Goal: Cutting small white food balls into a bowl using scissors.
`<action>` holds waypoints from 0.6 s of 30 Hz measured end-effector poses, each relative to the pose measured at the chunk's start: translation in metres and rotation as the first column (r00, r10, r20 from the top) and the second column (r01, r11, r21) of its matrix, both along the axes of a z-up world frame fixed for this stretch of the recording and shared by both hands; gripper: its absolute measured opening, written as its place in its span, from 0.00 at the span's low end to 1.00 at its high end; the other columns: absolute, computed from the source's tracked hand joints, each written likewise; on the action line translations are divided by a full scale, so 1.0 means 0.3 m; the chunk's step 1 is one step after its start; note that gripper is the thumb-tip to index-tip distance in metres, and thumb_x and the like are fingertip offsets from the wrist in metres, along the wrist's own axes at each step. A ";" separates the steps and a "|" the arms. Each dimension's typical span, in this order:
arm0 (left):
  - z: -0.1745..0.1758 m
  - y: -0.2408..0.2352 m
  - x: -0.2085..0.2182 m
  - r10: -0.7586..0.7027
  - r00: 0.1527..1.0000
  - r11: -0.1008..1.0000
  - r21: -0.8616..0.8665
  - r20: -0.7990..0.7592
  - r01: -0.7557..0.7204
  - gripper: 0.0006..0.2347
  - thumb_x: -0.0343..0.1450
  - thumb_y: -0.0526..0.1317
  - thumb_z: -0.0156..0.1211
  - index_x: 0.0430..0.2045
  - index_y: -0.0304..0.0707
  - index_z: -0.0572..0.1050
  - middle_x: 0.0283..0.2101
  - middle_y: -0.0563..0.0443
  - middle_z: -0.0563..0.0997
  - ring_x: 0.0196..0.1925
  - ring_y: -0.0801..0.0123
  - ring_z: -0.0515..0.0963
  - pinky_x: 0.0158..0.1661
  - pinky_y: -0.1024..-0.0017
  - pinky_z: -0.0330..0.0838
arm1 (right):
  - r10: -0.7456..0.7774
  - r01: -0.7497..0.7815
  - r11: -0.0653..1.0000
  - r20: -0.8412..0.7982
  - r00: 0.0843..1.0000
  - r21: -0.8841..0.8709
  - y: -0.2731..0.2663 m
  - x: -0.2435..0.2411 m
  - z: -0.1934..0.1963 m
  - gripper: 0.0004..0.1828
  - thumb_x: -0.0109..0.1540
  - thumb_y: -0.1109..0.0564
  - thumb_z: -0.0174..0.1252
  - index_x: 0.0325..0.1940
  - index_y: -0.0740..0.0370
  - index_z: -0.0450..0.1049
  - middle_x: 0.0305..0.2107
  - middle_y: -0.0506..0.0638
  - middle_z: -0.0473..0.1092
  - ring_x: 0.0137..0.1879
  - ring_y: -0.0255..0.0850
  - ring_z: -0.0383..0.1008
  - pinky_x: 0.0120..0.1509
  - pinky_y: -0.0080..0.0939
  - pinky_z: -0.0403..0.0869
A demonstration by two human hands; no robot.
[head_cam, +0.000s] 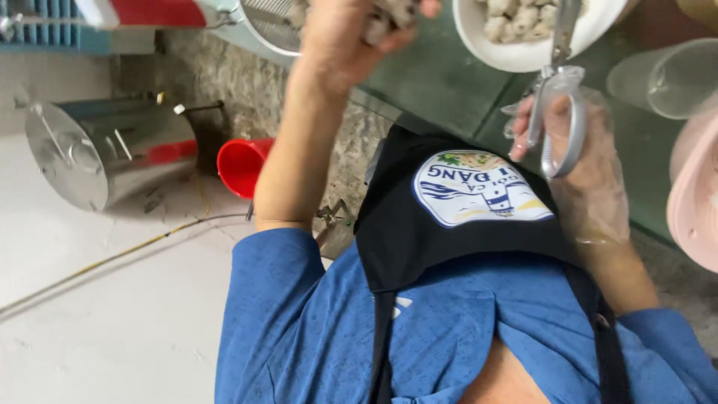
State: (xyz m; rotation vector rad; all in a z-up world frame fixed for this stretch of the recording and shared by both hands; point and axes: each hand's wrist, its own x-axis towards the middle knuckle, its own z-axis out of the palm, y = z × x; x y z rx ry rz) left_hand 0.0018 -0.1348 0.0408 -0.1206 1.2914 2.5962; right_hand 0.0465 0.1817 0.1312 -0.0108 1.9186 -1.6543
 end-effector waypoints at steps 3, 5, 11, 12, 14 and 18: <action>0.003 0.182 -0.060 -0.096 0.995 0.994 -0.053 -0.033 0.095 0.12 0.81 0.44 0.52 0.41 0.31 0.77 0.36 0.41 0.84 0.30 0.71 0.78 0.24 0.76 0.62 | -0.023 0.023 0.991 0.000 1.000 -0.128 0.065 -0.005 -0.177 0.24 0.75 0.40 0.48 0.51 0.68 0.67 0.41 0.51 0.70 0.42 0.37 0.73 0.46 0.39 0.75; 0.002 0.275 -0.087 -0.113 0.993 0.992 -0.056 -0.017 0.112 0.15 0.81 0.46 0.50 0.42 0.30 0.78 0.36 0.41 0.84 0.34 0.70 0.83 0.24 0.76 0.63 | -0.036 0.030 0.956 -0.013 0.999 -0.291 0.110 -0.005 -0.268 0.21 0.75 0.43 0.54 0.49 0.67 0.64 0.43 0.52 0.69 0.44 0.38 0.73 0.44 0.41 0.77; -0.086 0.391 -0.086 -0.119 0.993 0.993 -0.027 -0.023 0.118 0.14 0.80 0.47 0.54 0.47 0.33 0.77 0.45 0.48 0.85 0.38 0.73 0.82 0.26 0.74 0.69 | 0.119 -0.064 0.988 -0.433 0.894 0.140 0.157 -0.012 -0.355 0.31 0.69 0.43 0.57 0.66 0.69 0.60 0.40 0.54 0.73 0.38 0.37 0.78 0.38 0.41 0.77; -0.095 0.395 -0.085 -0.097 0.995 0.991 -0.098 -0.016 0.095 0.13 0.80 0.45 0.57 0.47 0.33 0.77 0.43 0.48 0.84 0.40 0.73 0.83 0.26 0.74 0.69 | 0.249 -0.106 0.947 -0.482 0.840 0.304 0.156 -0.022 -0.354 0.27 0.69 0.44 0.60 0.60 0.67 0.64 0.38 0.55 0.73 0.39 0.42 0.77 0.41 0.44 0.77; -0.086 0.404 -0.081 -0.081 0.997 0.983 -0.167 -0.010 0.078 0.11 0.81 0.43 0.61 0.47 0.32 0.77 0.40 0.49 0.83 0.41 0.73 0.83 0.27 0.74 0.69 | 0.377 -0.127 0.877 -0.499 0.780 0.464 0.152 -0.025 -0.373 0.23 0.70 0.44 0.63 0.54 0.65 0.69 0.35 0.57 0.73 0.40 0.47 0.77 0.45 0.47 0.77; -0.027 0.416 -0.068 0.013 0.998 0.953 -0.301 -0.055 -0.029 0.10 0.76 0.41 0.65 0.47 0.37 0.76 0.39 0.54 0.82 0.39 0.77 0.83 0.24 0.76 0.69 | 0.188 -0.124 0.980 -0.502 0.844 0.158 0.141 -0.013 -0.379 0.24 0.72 0.44 0.59 0.61 0.65 0.67 0.44 0.58 0.74 0.49 0.51 0.78 0.53 0.49 0.77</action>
